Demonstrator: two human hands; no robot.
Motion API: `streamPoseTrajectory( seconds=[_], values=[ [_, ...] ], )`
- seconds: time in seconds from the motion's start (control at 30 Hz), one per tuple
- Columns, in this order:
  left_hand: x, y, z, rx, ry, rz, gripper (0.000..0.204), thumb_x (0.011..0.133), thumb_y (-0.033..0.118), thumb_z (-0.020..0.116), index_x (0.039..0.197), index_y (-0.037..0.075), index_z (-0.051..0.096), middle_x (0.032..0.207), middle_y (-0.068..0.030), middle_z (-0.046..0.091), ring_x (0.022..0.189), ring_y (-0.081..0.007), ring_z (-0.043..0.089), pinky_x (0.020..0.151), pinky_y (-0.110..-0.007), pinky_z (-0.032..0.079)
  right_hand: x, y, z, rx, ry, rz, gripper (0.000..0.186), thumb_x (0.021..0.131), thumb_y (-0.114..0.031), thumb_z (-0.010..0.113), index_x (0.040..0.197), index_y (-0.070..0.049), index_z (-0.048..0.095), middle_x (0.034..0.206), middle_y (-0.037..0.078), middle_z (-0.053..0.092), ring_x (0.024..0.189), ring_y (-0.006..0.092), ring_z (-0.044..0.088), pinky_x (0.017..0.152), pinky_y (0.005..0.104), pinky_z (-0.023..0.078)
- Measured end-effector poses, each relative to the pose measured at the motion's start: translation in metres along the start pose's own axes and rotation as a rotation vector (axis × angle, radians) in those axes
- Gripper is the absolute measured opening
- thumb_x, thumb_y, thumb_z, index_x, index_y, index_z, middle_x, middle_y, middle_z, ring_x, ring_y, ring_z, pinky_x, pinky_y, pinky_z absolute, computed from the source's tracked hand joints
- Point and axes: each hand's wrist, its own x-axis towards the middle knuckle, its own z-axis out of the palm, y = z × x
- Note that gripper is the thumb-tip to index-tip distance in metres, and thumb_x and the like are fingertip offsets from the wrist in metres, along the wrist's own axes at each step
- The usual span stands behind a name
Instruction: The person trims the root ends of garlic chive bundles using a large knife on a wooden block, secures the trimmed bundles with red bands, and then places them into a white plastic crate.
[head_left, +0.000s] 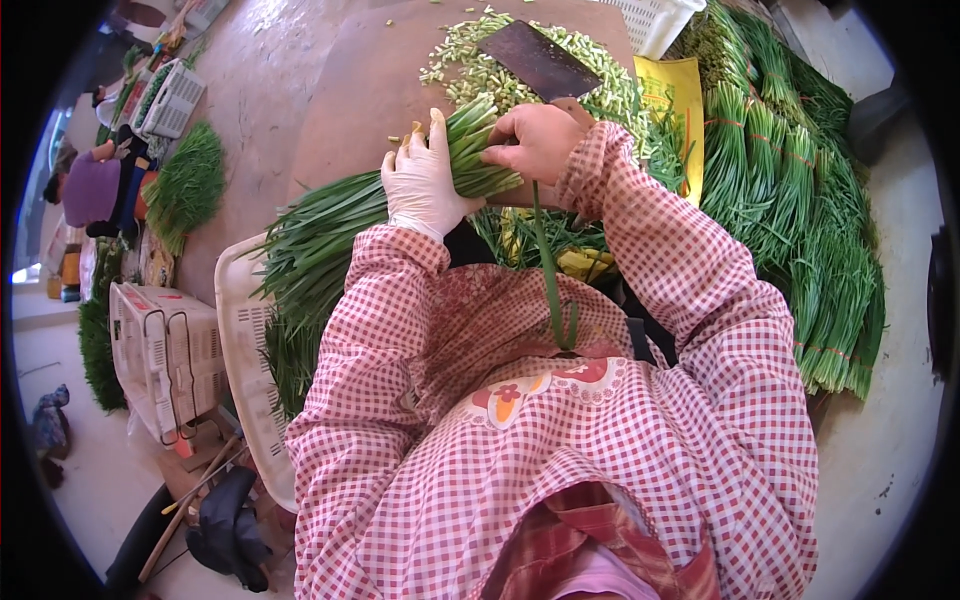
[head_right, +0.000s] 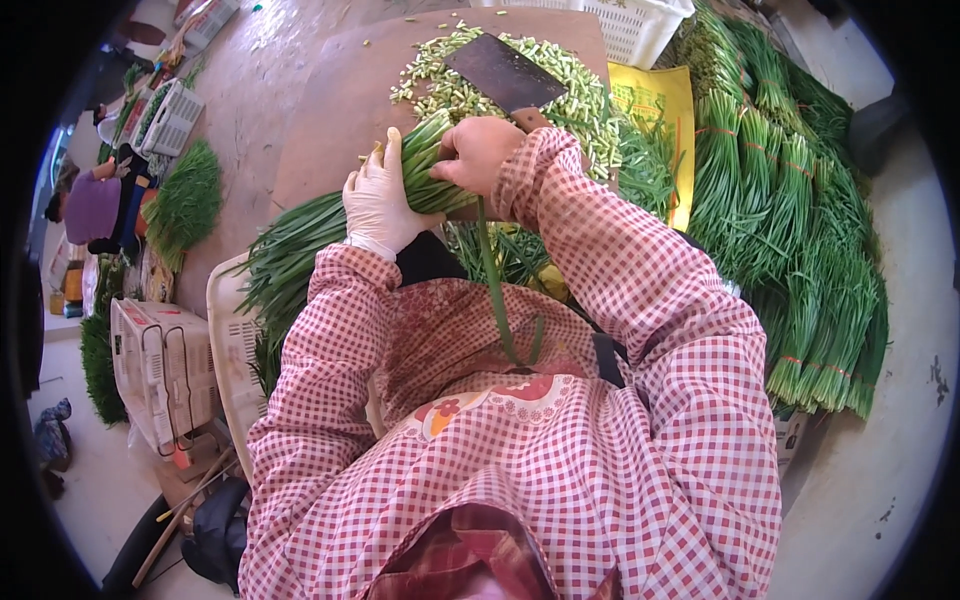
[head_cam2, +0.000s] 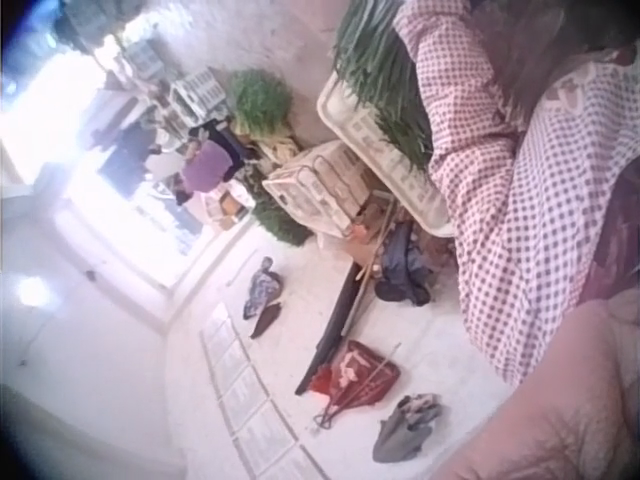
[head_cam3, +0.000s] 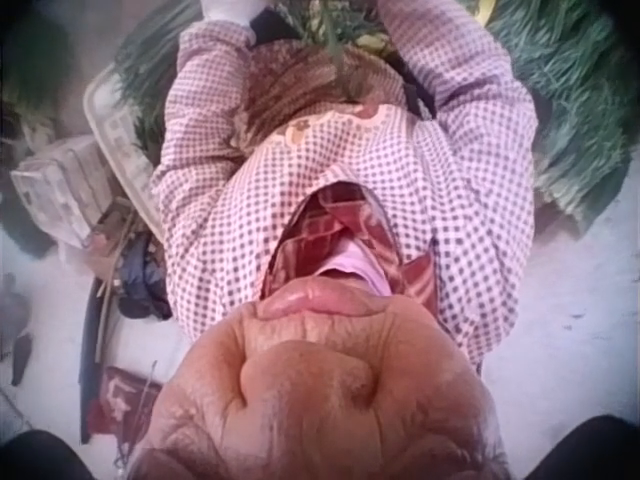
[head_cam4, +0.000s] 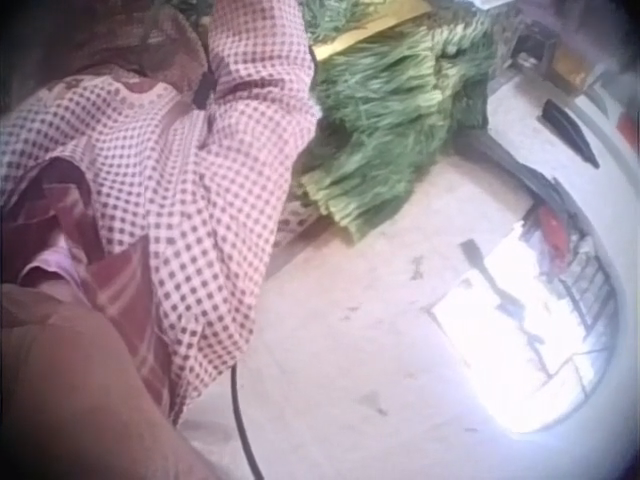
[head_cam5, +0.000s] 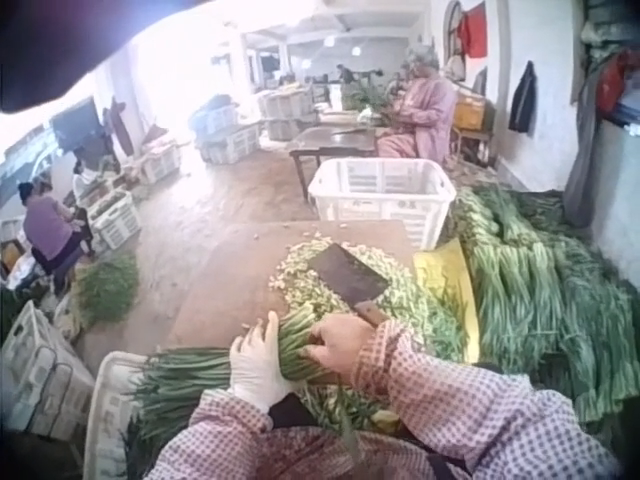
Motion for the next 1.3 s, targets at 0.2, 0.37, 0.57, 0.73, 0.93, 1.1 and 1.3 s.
streamPoseTrajectory(
  seconds=[0.2, 0.37, 0.57, 0.73, 0.93, 1.1, 1.3],
  values=[
    [-0.006, 0.005, 0.005, 0.065, 0.066, -0.001, 0.122, 0.047, 0.039, 0.087, 0.142, 0.006, 0.017, 0.131, -0.0188, 0.043, 0.122, -0.0311, 0.042, 0.101, -0.047, 0.032, 0.001, 0.005, 0.005, 0.325, -0.117, 0.27, 0.028, 0.079, -0.024, 0.068, 0.09, 0.002, 0.069, 0.078, 0.009, 0.066, 0.069, 0.0146, 0.059, 0.066, 0.0293, 0.049],
    [-0.005, 0.008, 0.003, 0.087, 0.073, 0.01, 0.122, 0.048, 0.04, 0.086, 0.142, 0.006, 0.016, 0.132, -0.0198, 0.042, 0.124, -0.0309, 0.041, 0.101, -0.046, 0.032, 0.001, 0.008, 0.003, 0.278, -0.161, 0.27, 0.03, 0.076, -0.023, 0.07, 0.093, 0.001, 0.069, 0.085, 0.011, 0.068, 0.078, 0.018, 0.062, 0.073, 0.0295, 0.049],
    [-0.005, 0.006, -0.001, 0.018, 0.062, 0.032, 0.121, 0.048, 0.035, 0.087, 0.141, 0.003, 0.017, 0.131, -0.0228, 0.043, 0.122, -0.0325, 0.043, 0.101, -0.044, 0.034, 0.006, 0.014, 0.009, 0.465, -0.076, 0.333, 0.03, 0.067, -0.029, 0.072, 0.086, -0.006, 0.071, 0.082, 0.005, 0.068, 0.074, 0.0149, 0.061, 0.07, 0.0271, 0.048],
    [-0.005, 0.002, 0.002, 0.011, 0.116, 0.065, 0.124, 0.047, 0.037, 0.087, 0.143, 0.008, 0.016, 0.129, -0.0237, 0.044, 0.121, -0.0345, 0.044, 0.1, -0.046, 0.034, 0.014, 0.016, 0.016, 0.676, -0.007, 0.424, 0.026, 0.069, -0.024, 0.071, 0.085, -0.003, 0.07, 0.081, 0.006, 0.067, 0.07, 0.0137, 0.06, 0.066, 0.0259, 0.048],
    [-0.002, -0.003, 0.003, 0.017, 0.125, 0.1, 0.125, 0.046, 0.039, 0.087, 0.144, 0.012, 0.014, 0.128, -0.0236, 0.045, 0.12, -0.0352, 0.044, 0.099, -0.046, 0.035, 0.008, 0.009, -0.013, 0.22, -0.121, 0.233, 0.026, 0.079, -0.022, 0.066, 0.09, 0.001, 0.069, 0.08, 0.008, 0.067, 0.073, 0.0153, 0.06, 0.069, 0.0295, 0.049],
    [0.004, -0.011, 0.005, -0.037, 0.099, 0.121, 0.125, 0.046, 0.04, 0.087, 0.145, 0.012, 0.014, 0.128, -0.0243, 0.045, 0.119, -0.0358, 0.046, 0.098, -0.044, 0.037, -0.004, 0.028, -0.045, -0.042, -0.113, 0.169, 0.031, 0.082, -0.027, 0.064, 0.093, 0.001, 0.067, 0.076, 0.009, 0.065, 0.067, 0.0165, 0.059, 0.064, 0.0307, 0.048],
    [0.02, -0.018, -0.005, -0.1, -0.093, 0.09, 0.122, 0.049, 0.042, 0.086, 0.145, 0.015, 0.015, 0.134, -0.0223, 0.042, 0.12, -0.0351, 0.046, 0.1, -0.04, 0.038, -0.079, 0.084, -0.103, 0.092, -0.099, 0.168, 0.027, 0.086, -0.026, 0.061, 0.093, 0.0, 0.065, 0.066, 0.0, 0.054, 0.059, 0.0086, 0.045, 0.053, 0.0259, 0.037]
  ],
)
